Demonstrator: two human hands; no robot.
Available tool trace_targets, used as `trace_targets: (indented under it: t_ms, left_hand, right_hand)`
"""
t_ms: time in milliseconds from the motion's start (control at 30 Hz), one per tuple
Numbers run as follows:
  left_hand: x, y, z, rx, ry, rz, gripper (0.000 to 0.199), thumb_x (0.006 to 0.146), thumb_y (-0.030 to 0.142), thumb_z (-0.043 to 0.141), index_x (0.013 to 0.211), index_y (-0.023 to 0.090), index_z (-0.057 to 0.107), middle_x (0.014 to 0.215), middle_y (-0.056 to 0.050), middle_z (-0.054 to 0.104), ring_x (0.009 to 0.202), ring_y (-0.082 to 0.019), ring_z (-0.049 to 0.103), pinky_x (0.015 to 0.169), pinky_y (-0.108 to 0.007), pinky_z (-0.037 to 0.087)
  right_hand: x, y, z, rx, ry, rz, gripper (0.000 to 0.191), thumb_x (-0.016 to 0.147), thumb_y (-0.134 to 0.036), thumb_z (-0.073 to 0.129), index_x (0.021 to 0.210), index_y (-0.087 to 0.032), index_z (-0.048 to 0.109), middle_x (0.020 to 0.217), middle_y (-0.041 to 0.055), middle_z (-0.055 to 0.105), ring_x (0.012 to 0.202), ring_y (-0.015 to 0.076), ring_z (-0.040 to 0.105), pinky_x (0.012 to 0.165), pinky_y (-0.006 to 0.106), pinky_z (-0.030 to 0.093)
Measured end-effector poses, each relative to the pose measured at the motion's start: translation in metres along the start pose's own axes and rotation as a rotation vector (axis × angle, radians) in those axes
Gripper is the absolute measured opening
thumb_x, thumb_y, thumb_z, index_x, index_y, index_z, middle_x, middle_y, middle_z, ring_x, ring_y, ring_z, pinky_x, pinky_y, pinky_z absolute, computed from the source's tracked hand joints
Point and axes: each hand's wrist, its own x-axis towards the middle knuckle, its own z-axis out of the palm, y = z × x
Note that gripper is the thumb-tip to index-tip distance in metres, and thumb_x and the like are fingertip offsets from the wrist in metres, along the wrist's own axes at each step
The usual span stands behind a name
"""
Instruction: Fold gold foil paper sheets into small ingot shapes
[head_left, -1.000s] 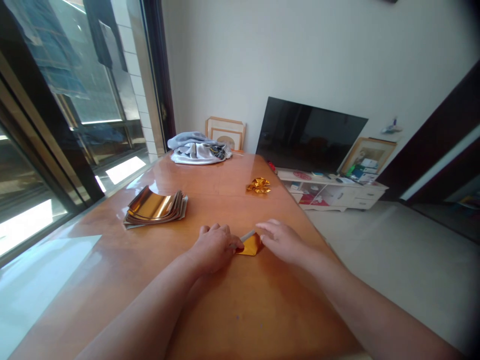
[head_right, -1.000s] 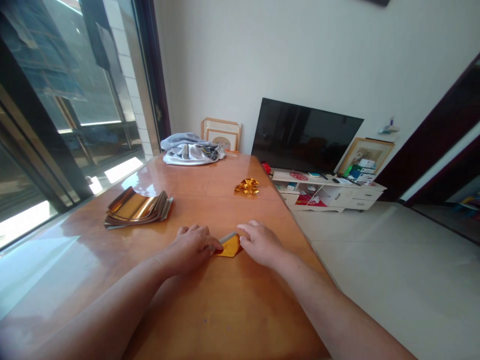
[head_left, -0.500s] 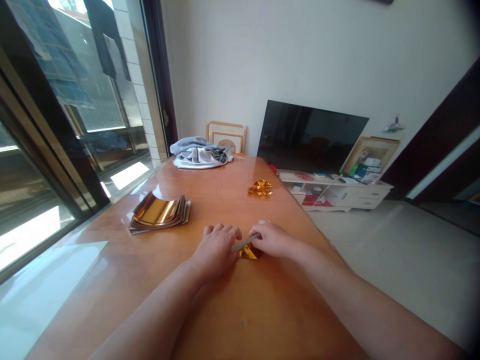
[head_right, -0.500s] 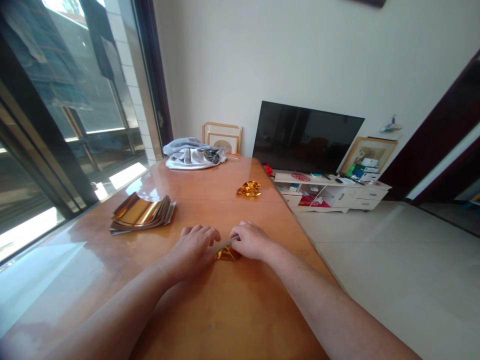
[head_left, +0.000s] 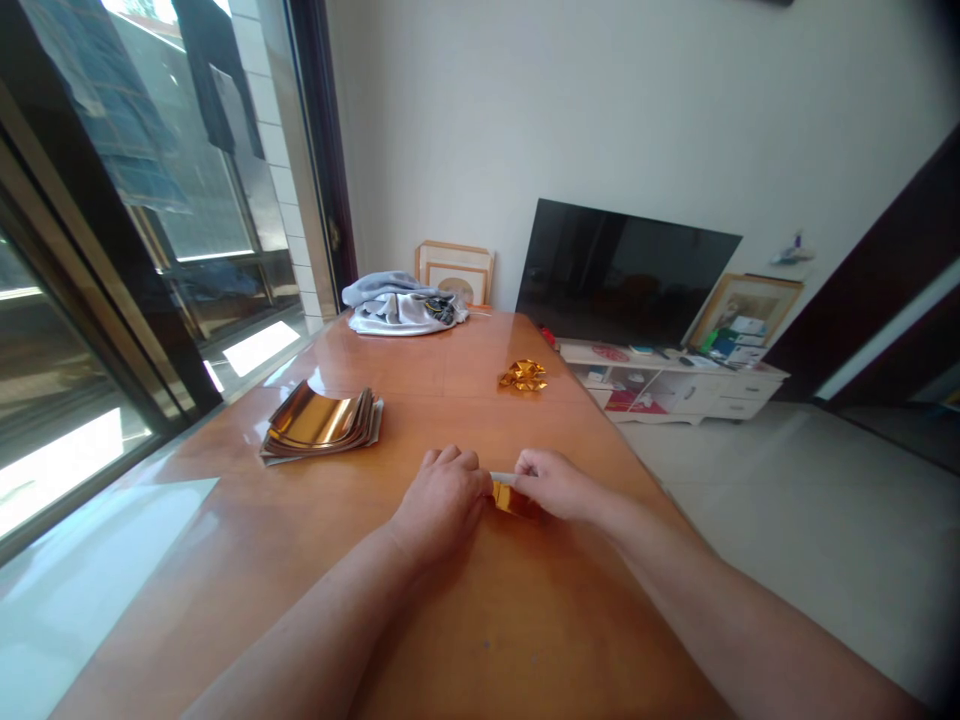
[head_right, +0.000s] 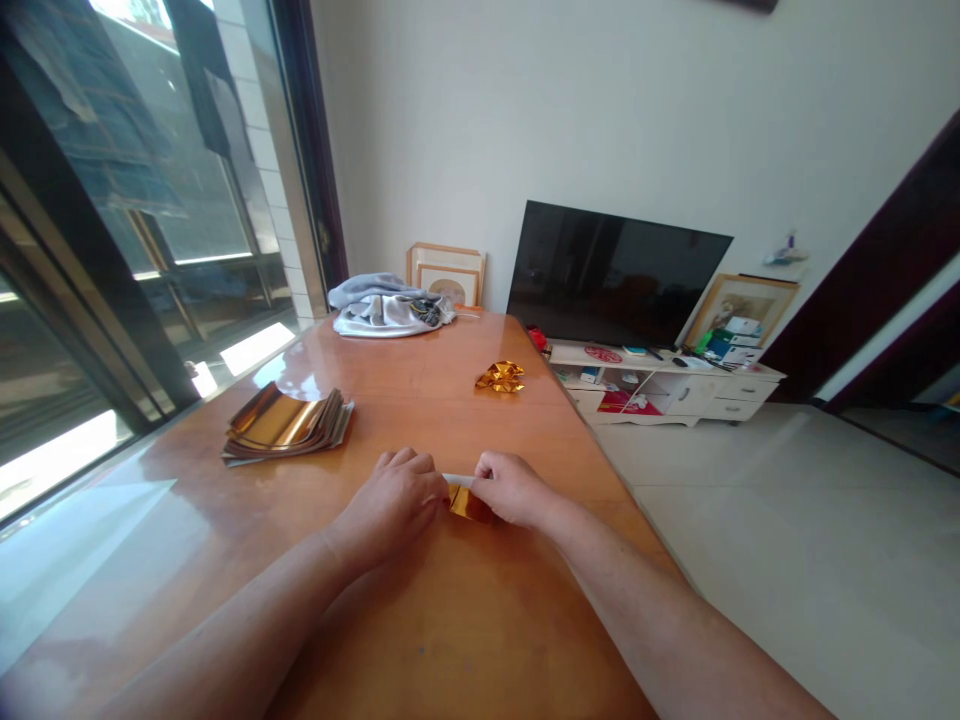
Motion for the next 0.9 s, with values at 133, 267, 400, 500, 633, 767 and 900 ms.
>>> trace_targets:
  t_ms: [133, 267, 400, 500, 633, 767, 900]
  left_hand:
    - [0.001, 0.0, 0.008, -0.057, -0.006, 0.059, 0.022, 0.093, 0.02, 0.047, 0.091, 0.023, 0.069, 0.096, -0.007, 0.062, 0.092, -0.023, 0.053, 0.082, -0.035, 0.04]
    - [0.002, 0.004, 0.014, -0.06, 0.029, 0.063, 0.016, 0.084, 0.016, 0.055, 0.094, 0.022, 0.066, 0.098, -0.007, 0.062, 0.092, -0.023, 0.054, 0.082, -0.035, 0.042]
    - [0.003, 0.007, 0.013, 0.001, 0.02, 0.084, 0.012, 0.086, 0.018, 0.053, 0.092, 0.022, 0.063, 0.096, -0.007, 0.062, 0.088, -0.023, 0.055, 0.08, -0.035, 0.043]
    - [0.003, 0.006, 0.012, 0.036, -0.005, 0.099, 0.012, 0.086, 0.016, 0.052, 0.088, 0.022, 0.063, 0.094, -0.006, 0.062, 0.085, -0.022, 0.056, 0.077, -0.035, 0.043]
    - [0.002, 0.005, 0.013, 0.065, -0.024, 0.123, 0.011, 0.087, 0.017, 0.053, 0.086, 0.021, 0.063, 0.092, -0.006, 0.063, 0.084, -0.022, 0.058, 0.078, -0.035, 0.043]
    - [-0.001, 0.006, 0.014, 0.094, -0.019, 0.123, 0.011, 0.088, 0.02, 0.053, 0.09, 0.021, 0.064, 0.093, -0.007, 0.065, 0.086, -0.023, 0.059, 0.08, -0.038, 0.042]
    - [-0.005, 0.011, 0.009, 0.114, -0.012, 0.131, 0.012, 0.088, 0.027, 0.056, 0.089, 0.02, 0.066, 0.092, -0.007, 0.065, 0.088, -0.025, 0.06, 0.082, -0.04, 0.041]
  right_hand:
    - [-0.005, 0.004, 0.004, -0.002, 0.041, 0.021, 0.009, 0.082, -0.027, 0.062, 0.078, -0.019, 0.062, 0.069, -0.0001, 0.069, 0.059, 0.0127, 0.058, 0.054, 0.021, 0.038]
    - [-0.007, 0.005, 0.006, -0.029, 0.098, -0.011, 0.015, 0.084, -0.028, 0.058, 0.072, -0.019, 0.059, 0.072, 0.0009, 0.069, 0.064, 0.0133, 0.059, 0.057, 0.022, 0.04]
    - [-0.01, 0.007, 0.008, -0.034, 0.15, -0.037, 0.018, 0.087, -0.03, 0.055, 0.073, -0.019, 0.058, 0.074, 0.0008, 0.067, 0.066, 0.0138, 0.058, 0.059, 0.023, 0.04]
    - [-0.018, 0.007, 0.006, -0.044, 0.266, -0.119, 0.016, 0.09, -0.032, 0.053, 0.081, -0.02, 0.059, 0.078, 0.0001, 0.066, 0.07, 0.0148, 0.057, 0.062, 0.025, 0.041]
    - [-0.043, 0.002, -0.004, -0.123, 0.327, -0.371, 0.01, 0.091, -0.023, 0.053, 0.088, -0.021, 0.062, 0.091, 0.0021, 0.066, 0.088, 0.0172, 0.058, 0.079, 0.03, 0.044]
    - [-0.066, -0.005, -0.009, -0.294, 0.128, -0.553, 0.015, 0.084, -0.031, 0.067, 0.096, -0.022, 0.065, 0.097, 0.0037, 0.065, 0.096, 0.0213, 0.054, 0.087, 0.034, 0.043]
    - [-0.071, -0.001, -0.006, -0.337, 0.039, -0.52, 0.027, 0.08, -0.04, 0.074, 0.1, -0.024, 0.068, 0.099, 0.004, 0.064, 0.098, 0.0233, 0.053, 0.086, 0.036, 0.044]
